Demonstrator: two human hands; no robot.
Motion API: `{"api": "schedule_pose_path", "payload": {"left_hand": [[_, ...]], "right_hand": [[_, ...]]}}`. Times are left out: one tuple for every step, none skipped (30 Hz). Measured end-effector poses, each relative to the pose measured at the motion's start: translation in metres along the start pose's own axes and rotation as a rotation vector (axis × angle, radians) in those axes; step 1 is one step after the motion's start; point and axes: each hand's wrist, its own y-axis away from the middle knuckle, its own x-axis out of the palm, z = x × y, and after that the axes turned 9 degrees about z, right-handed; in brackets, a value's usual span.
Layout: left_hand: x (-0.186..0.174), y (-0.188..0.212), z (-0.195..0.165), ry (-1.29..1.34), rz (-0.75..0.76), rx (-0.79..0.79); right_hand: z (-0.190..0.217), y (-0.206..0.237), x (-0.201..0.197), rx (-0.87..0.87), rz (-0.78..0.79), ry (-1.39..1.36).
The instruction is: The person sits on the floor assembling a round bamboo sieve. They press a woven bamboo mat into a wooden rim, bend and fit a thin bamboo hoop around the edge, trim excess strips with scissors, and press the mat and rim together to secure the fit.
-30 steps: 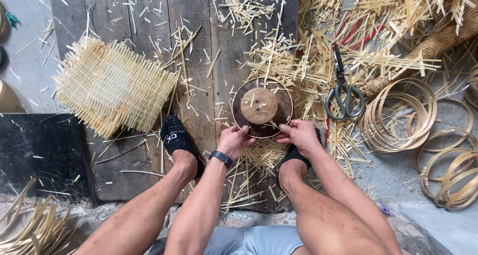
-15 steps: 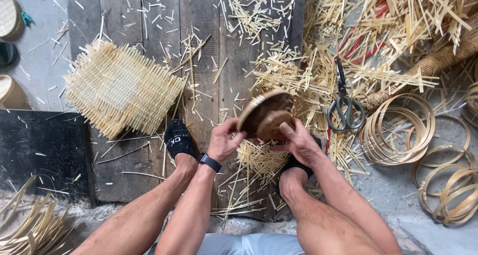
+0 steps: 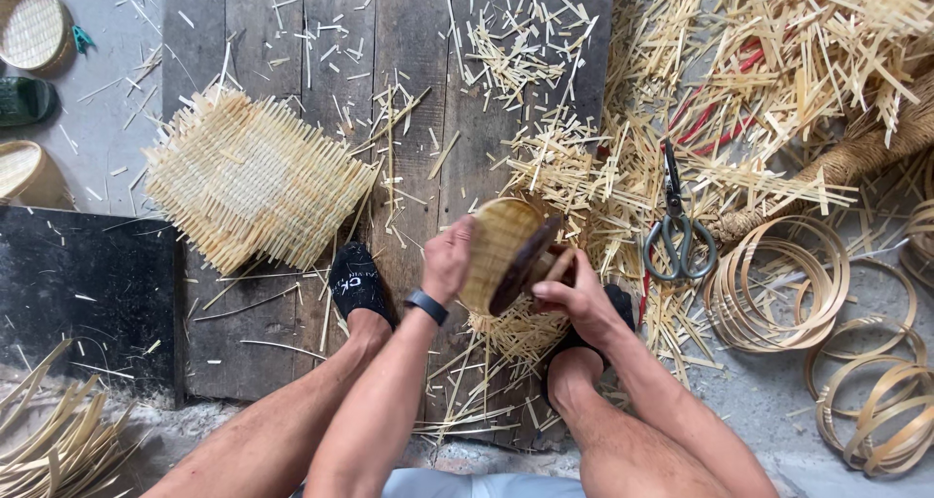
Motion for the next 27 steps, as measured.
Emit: {"api": "schedule_pose_path", "payload": {"left_hand": [[-0.011,-0.01,0.014,-0.056,-0.054,-0.07],[-0.022,-0.019,0.028,0.076,-0.125,-0.212],[-0.035,-0.026,0.04,0.21,-0.196,-0.355],[-0.047,-0.032,0.052,0.401,-0.234,-0.266],[-0.057,-0.04,0.06,0.59,-0.268,-0.172],[-0.065,-0.043,0.066,0.779,-0.299,-0.076],[-0.072,-0.042,0.07,0.695,-0.173,-0.23],[-0.08,-0.037,0.074,0.606,-0.044,-0.379],[-0.084,-0.033,0.076,0.511,0.089,-0.524],[-0.085,-0.032,0.073,0.478,0.148,-0.584],[-0.085,-0.031,0.068,0.442,0.207,-0.643],[-0.085,-0.033,0.059,0.406,0.265,-0.701],[-0.08,-0.043,0.046,0.383,0.22,-0.677],[-0.072,-0.062,0.029,0.36,0.175,-0.65],[-0.062,-0.084,0.009,0.336,0.132,-0.624],[-0.054,-0.108,-0.012,0.373,0.101,-0.512],[-0.045,-0.136,-0.034,0.789,0.076,-0.296],[-0.031,-0.156,-0.054,1.099,-0.022,-0.196],[-0.013,-0.168,-0.072,1.105,-0.026,-0.137],[0.003,-0.172,-0.084,1.11,-0.035,-0.082],[0.019,-0.164,-0.09,0.835,0.074,-0.111],[0.034,-0.151,-0.091,0.558,0.174,-0.133],[0.049,-0.137,-0.091,0.451,0.35,-0.153],[0.062,-0.114,-0.085,0.198,0.476,-0.137],[0.07,-0.086,-0.072,0.034,0.612,-0.182],[0.074,-0.063,-0.059,0.031,0.615,-0.312],[0.078,-0.043,-0.046,0.031,0.615,-0.443]], "right_hand": [[0.001,0.006,-0.006,-0.085,0.105,-0.098],[0.001,0.012,-0.012,-0.17,0.21,-0.195],[0.0,0.018,-0.018,-0.195,0.229,-0.307],[-0.003,0.027,-0.024,-0.217,0.246,-0.424],[-0.007,0.034,-0.03,-0.24,0.263,-0.54],[-0.012,0.04,-0.037,-0.266,0.268,-0.563],[-0.016,0.044,-0.045,-0.293,0.272,-0.586],[-0.02,0.049,-0.053,-0.321,0.275,-0.607],[-0.023,0.054,-0.061,-0.317,0.261,-0.578],[-0.027,0.059,-0.069,-0.312,0.247,-0.55],[-0.031,0.064,-0.076,-0.306,0.233,-0.523],[-0.035,0.069,-0.081,-0.3,0.204,-0.517],[-0.039,0.075,-0.086,-0.295,0.177,-0.509],[-0.041,0.077,-0.09,-0.294,0.149,-0.502],[-0.044,0.079,-0.092,-0.284,0.126,-0.506],[-0.046,0.081,-0.093,-0.267,0.1,-0.511],[-0.047,0.082,-0.094,-0.243,0.073,-0.517],[-0.048,0.083,-0.092,-0.245,0.075,-0.52],[-0.047,0.081,-0.09,-0.256,0.081,-0.518],[-0.045,0.079,-0.086,-0.262,0.088,-0.518],[-0.042,0.077,-0.081,-0.275,0.109,-0.528],[-0.037,0.071,-0.075,-0.289,0.134,-0.536],[-0.032,0.067,-0.069,-0.305,0.162,-0.544],[-0.026,0.062,-0.062,-0.314,0.168,-0.546],[-0.021,0.056,-0.056,-0.321,0.172,-0.549],[-0.015,0.047,-0.05,-0.325,0.177,-0.552],[-0.011,0.037,-0.044,-0.277,0.142,-0.588]]}}
